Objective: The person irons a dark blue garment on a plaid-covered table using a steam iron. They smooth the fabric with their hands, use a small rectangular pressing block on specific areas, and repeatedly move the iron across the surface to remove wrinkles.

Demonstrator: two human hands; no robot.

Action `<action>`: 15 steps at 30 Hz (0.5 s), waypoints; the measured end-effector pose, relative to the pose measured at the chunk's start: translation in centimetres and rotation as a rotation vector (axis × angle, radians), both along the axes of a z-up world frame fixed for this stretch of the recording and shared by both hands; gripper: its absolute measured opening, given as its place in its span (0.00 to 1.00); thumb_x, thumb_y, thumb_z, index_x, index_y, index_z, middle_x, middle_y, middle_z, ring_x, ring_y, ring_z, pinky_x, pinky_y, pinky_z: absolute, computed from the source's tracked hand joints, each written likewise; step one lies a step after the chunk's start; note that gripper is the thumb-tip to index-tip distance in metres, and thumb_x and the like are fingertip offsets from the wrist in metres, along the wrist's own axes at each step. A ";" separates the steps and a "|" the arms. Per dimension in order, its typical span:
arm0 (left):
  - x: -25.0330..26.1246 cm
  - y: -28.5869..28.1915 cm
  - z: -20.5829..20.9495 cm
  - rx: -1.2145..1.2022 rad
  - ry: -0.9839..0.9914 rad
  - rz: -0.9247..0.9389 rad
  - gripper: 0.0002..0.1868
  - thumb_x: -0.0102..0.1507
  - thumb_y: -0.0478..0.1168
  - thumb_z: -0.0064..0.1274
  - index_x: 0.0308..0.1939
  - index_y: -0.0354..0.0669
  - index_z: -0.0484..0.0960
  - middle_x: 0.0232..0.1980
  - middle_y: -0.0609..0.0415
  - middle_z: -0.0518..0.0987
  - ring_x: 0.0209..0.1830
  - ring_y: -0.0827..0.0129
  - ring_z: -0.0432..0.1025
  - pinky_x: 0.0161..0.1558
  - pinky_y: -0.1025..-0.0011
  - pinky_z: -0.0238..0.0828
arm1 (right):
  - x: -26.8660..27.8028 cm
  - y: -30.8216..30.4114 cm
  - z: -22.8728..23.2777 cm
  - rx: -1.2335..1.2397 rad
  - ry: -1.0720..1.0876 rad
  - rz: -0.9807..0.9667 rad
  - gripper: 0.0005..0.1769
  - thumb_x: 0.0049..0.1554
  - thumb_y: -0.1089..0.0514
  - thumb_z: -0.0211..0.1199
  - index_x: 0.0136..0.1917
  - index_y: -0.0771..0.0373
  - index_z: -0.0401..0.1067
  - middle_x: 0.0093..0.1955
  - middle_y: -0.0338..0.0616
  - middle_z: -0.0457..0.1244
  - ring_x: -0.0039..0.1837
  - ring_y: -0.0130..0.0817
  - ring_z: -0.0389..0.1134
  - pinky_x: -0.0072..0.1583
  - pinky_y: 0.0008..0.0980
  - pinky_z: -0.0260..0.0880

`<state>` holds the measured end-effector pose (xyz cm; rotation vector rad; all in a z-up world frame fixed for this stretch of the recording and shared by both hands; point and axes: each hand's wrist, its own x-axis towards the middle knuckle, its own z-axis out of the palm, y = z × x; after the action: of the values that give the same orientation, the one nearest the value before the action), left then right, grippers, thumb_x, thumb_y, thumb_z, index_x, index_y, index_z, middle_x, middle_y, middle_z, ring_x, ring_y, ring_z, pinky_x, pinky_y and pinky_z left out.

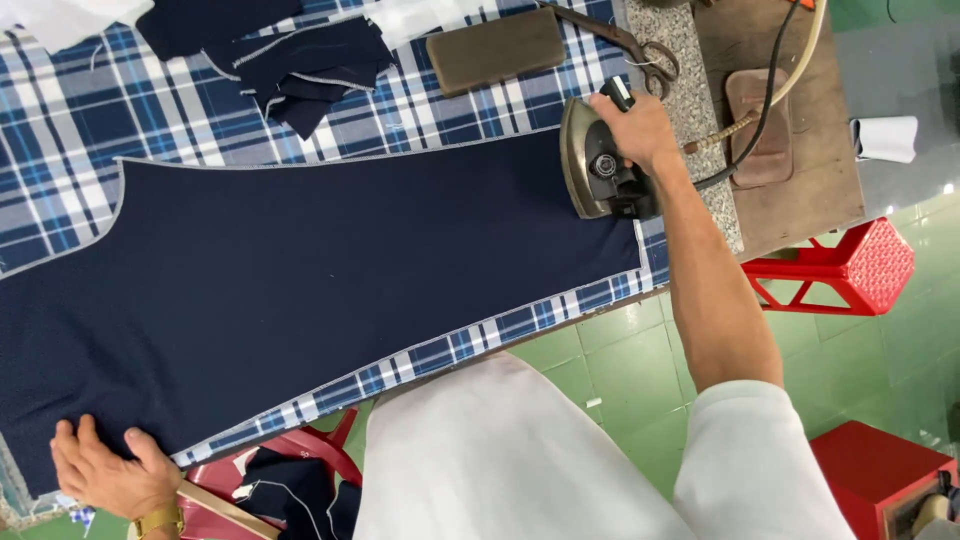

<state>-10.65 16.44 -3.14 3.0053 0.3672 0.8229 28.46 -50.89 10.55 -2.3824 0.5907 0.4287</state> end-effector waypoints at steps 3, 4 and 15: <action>-0.2 0.1 0.1 0.028 0.029 -0.004 0.30 0.82 0.46 0.40 0.67 0.16 0.83 0.73 0.26 0.77 0.71 0.34 0.67 0.63 0.43 0.61 | 0.2 -0.4 -0.8 -0.005 -0.009 -0.030 0.24 0.63 0.32 0.60 0.50 0.55 0.71 0.39 0.37 0.67 0.38 0.33 0.68 0.40 0.33 0.71; -0.2 -0.1 0.0 0.026 0.030 -0.002 0.30 0.82 0.46 0.40 0.67 0.16 0.83 0.73 0.26 0.77 0.71 0.34 0.67 0.63 0.43 0.61 | 0.1 -0.3 -0.6 -0.007 -0.008 -0.027 0.24 0.63 0.32 0.60 0.50 0.55 0.71 0.39 0.37 0.67 0.38 0.33 0.68 0.40 0.33 0.71; 0.5 -0.5 2.1 -0.154 0.002 -0.066 0.25 0.68 0.33 0.52 0.65 0.15 0.78 0.70 0.19 0.72 0.67 0.23 0.65 0.66 0.36 0.57 | -4.8 12.8 4.0 0.024 0.198 0.378 0.22 0.64 0.36 0.59 0.43 0.54 0.65 0.32 0.36 0.56 0.29 0.31 0.53 0.33 0.33 0.54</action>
<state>-10.18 15.94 -1.01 2.8598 0.3138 0.7499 23.61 -38.10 14.52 -2.4461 0.2130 0.8374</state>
